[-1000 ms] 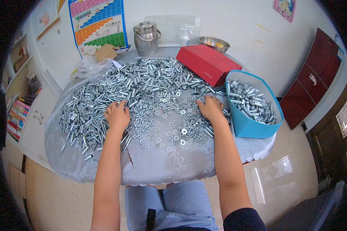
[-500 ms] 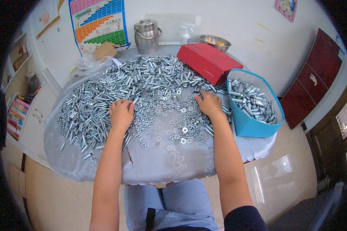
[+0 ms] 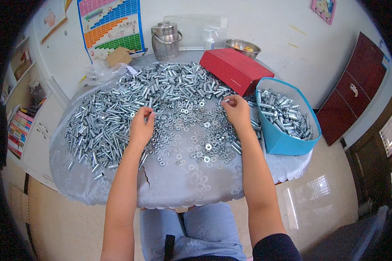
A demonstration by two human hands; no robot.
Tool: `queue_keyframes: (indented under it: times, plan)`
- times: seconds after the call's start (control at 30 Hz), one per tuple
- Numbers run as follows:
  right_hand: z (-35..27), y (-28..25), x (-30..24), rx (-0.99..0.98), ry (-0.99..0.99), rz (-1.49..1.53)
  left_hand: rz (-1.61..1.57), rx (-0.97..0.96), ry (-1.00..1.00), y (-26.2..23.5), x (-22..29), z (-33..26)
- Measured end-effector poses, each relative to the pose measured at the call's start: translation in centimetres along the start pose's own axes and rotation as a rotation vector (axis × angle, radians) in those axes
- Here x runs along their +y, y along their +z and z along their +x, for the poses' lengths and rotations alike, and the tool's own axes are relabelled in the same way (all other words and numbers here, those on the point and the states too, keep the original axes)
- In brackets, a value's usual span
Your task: The person sits at a table covered with a large pile of metal bolts and washers. They repeatedly pick up a bolt and a washer, slide the washer onto the bolt, and place the assembled unit into a blue container on the right. The person continues this repetitive assembly process throughout the clip.
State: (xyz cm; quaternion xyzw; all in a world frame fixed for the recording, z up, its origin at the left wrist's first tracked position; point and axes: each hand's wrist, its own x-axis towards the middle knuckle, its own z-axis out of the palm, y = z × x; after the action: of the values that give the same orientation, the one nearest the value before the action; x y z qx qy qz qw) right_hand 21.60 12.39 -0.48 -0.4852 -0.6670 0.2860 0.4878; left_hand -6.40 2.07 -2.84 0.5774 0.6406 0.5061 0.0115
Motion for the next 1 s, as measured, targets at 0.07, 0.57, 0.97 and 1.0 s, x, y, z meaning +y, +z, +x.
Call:
queue_keyframes:
  times: [0.07,0.57,0.97,1.0]
  plan:
    - [-0.4,0.3,-1.3,-0.070,0.039,0.245,-0.179,-0.038,-0.090,-0.1,0.7,0.0]
    - [-4.6,3.5,-4.6,-0.627,-0.018,0.144,-0.849,-0.312,-0.490,0.8,4.9,-1.0]
    - [-4.8,3.5,-4.8,-0.629,-0.084,0.027,-0.781,-0.379,-0.462,0.7,5.2,-1.2]
    - [-4.8,3.5,-4.8,-0.631,-0.087,0.026,-0.794,-0.378,-0.462,0.8,5.1,-1.2]
